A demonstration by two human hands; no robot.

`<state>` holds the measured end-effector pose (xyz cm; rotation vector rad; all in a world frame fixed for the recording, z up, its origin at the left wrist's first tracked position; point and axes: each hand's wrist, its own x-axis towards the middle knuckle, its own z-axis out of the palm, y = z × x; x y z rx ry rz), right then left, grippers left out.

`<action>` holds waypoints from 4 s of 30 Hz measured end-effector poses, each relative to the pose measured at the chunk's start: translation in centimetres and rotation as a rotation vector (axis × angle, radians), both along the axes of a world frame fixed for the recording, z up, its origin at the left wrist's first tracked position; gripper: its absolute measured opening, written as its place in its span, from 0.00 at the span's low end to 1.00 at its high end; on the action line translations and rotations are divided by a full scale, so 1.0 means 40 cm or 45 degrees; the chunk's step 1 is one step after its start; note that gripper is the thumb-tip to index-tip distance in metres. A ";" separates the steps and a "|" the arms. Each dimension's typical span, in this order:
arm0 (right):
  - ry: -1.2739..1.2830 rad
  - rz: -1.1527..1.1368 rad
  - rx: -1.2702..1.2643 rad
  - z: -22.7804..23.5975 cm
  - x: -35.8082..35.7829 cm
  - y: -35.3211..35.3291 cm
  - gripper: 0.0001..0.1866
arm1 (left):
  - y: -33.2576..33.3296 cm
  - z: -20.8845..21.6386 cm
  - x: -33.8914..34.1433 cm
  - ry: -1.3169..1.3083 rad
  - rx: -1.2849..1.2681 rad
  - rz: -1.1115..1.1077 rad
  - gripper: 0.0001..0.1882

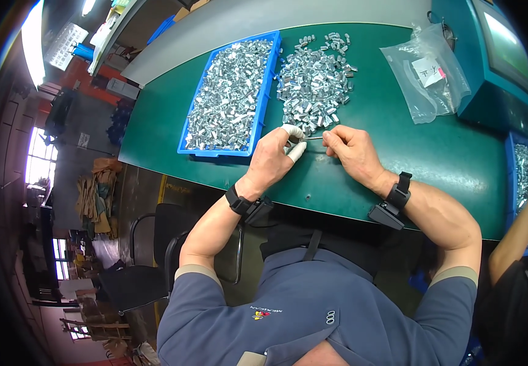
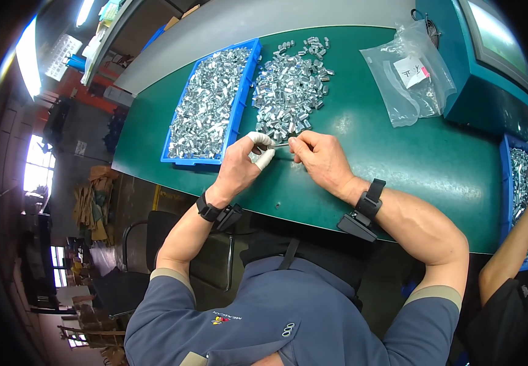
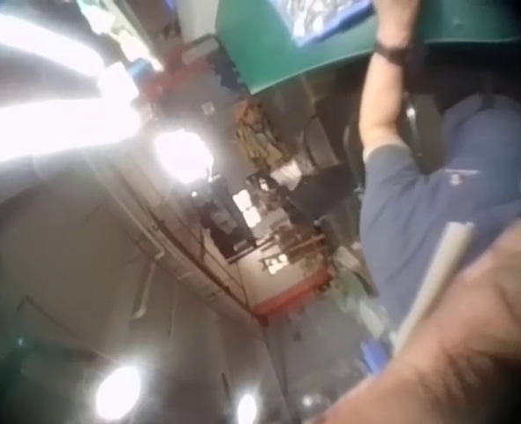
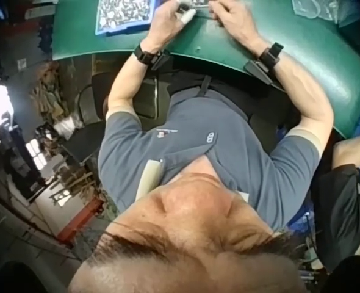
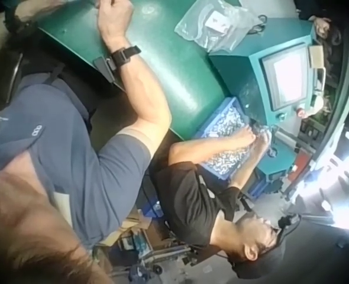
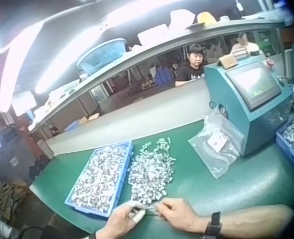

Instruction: Sorting and inspecting small metal hardware components at a manual workstation.

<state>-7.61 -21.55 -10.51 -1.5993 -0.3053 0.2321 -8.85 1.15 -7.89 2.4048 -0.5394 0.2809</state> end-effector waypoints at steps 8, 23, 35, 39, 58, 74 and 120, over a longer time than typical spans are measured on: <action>-0.194 -0.031 -0.037 -0.006 -0.010 0.007 0.12 | 0.003 0.015 -0.014 -0.120 0.062 -0.087 0.12; -0.471 -0.076 -0.214 0.000 -0.022 0.009 0.13 | -0.074 0.017 -0.015 -0.290 0.129 -0.167 0.11; -0.357 -0.018 -0.059 0.017 -0.035 0.012 0.13 | -0.033 0.074 -0.037 -0.264 0.267 -0.176 0.10; -0.753 -0.228 -0.116 0.013 -0.021 0.004 0.15 | 0.022 0.086 -0.015 -0.316 0.298 -0.084 0.09; -0.156 -0.202 0.108 -0.003 -0.003 0.007 0.17 | 0.093 0.061 0.044 -0.251 0.660 -0.159 0.13; -0.253 -0.066 -0.054 0.003 -0.012 0.002 0.12 | -0.012 0.057 -0.019 -0.121 0.199 -0.158 0.10; -0.097 -0.144 0.061 -0.013 -0.005 0.006 0.14 | 0.043 0.030 0.071 -0.239 0.440 -0.001 0.11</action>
